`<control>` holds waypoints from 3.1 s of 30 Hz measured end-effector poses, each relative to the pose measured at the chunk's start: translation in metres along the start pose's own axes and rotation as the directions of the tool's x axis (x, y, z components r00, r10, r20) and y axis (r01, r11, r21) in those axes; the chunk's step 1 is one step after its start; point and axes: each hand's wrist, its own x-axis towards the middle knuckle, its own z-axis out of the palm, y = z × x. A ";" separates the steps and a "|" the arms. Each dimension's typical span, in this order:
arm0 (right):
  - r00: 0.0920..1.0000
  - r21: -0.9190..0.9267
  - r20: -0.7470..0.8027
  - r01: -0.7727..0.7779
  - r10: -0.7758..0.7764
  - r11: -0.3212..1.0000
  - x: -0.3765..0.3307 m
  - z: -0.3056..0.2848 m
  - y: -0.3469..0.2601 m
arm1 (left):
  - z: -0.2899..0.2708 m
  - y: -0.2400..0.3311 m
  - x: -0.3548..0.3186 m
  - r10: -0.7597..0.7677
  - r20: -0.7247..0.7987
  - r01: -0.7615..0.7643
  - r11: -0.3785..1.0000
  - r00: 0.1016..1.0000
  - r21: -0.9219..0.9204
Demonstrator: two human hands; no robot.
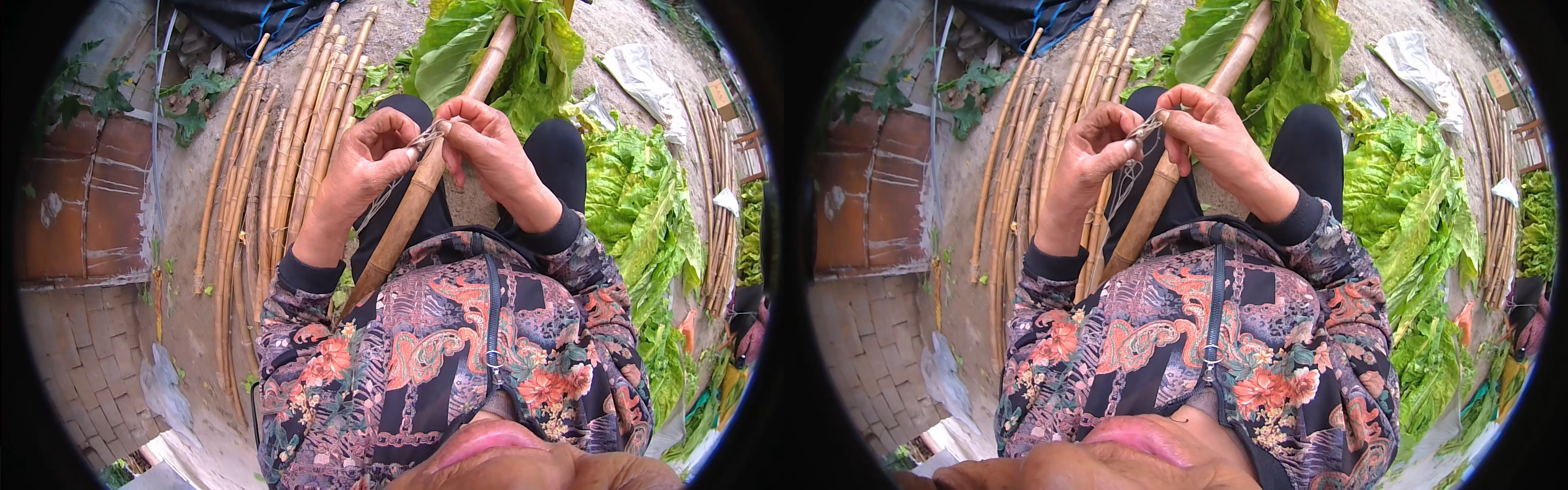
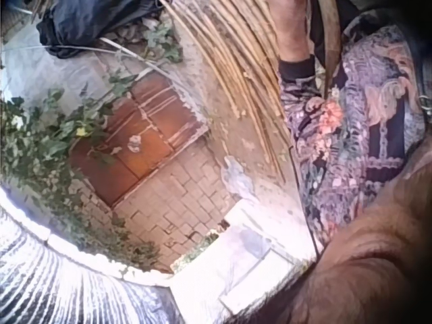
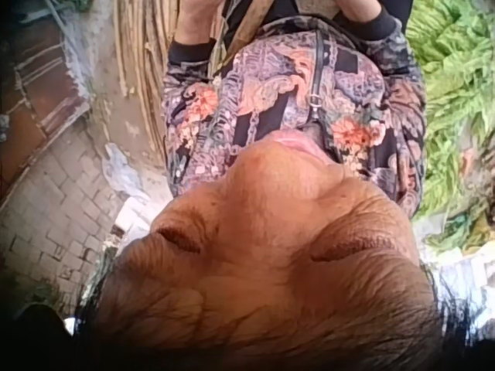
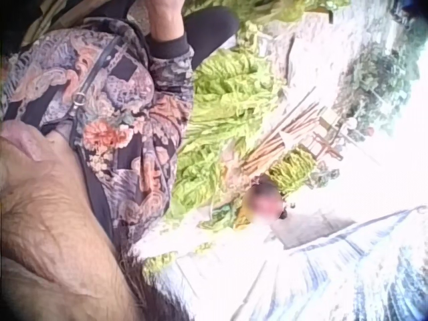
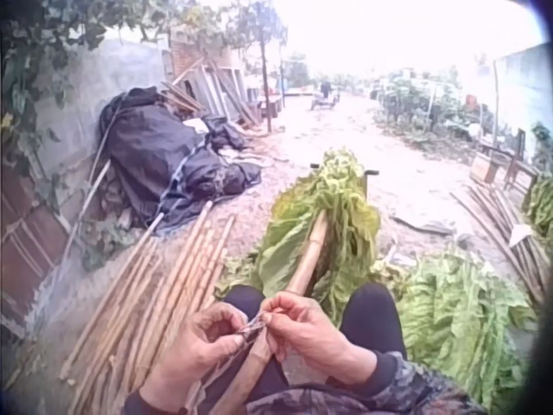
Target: The person sits on the ground and bundles large green leaves onto a bamboo stick. They gather leaves from a pile, wrap them around the stick, and tie them with string. The person repeats this process to create multiple bundles.
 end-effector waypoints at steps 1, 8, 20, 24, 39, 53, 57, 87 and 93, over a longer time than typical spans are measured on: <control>1.000 -0.021 0.002 -0.009 0.009 1.000 -0.001 0.002 -0.002 | -0.001 0.001 -0.001 -0.006 0.034 0.005 1.000 0.999 0.022; 0.999 -0.229 -0.009 0.034 -0.037 0.973 -0.007 0.010 0.000 | -0.008 -0.002 -0.010 -0.009 -0.082 0.004 0.998 0.997 -0.057; 0.996 -0.365 -0.026 0.073 -0.089 0.928 -0.004 0.025 0.007 | -0.025 -0.008 -0.021 0.035 -0.100 -0.044 0.995 0.994 -0.092; 0.995 -0.383 0.001 0.088 -0.095 0.920 -0.004 0.027 0.004 | -0.021 0.003 -0.028 0.038 -0.149 -0.029 0.998 0.988 0.059; 0.801 -0.740 0.257 0.523 -0.540 0.423 0.010 0.063 0.001 | -0.030 0.045 -0.082 0.377 -0.312 -0.056 0.711 0.872 0.701; 0.896 -0.622 0.267 0.441 -0.354 0.647 0.022 0.079 0.098 | -0.039 0.032 -0.141 0.307 -0.489 -0.135 0.925 0.817 0.355; 0.830 -0.879 0.427 0.475 -0.359 0.052 0.031 0.060 0.103 | -0.060 0.029 -0.152 0.368 -0.463 -0.243 0.920 0.806 0.308; 0.915 -0.107 0.403 0.030 0.016 0.994 0.024 0.120 0.071 | -0.062 0.018 -0.166 0.235 -0.325 -0.121 0.935 0.916 0.333; 0.926 -0.217 0.375 0.054 0.032 0.975 0.018 0.126 0.076 | -0.060 0.012 -0.158 0.258 -0.347 -0.130 0.927 0.902 0.352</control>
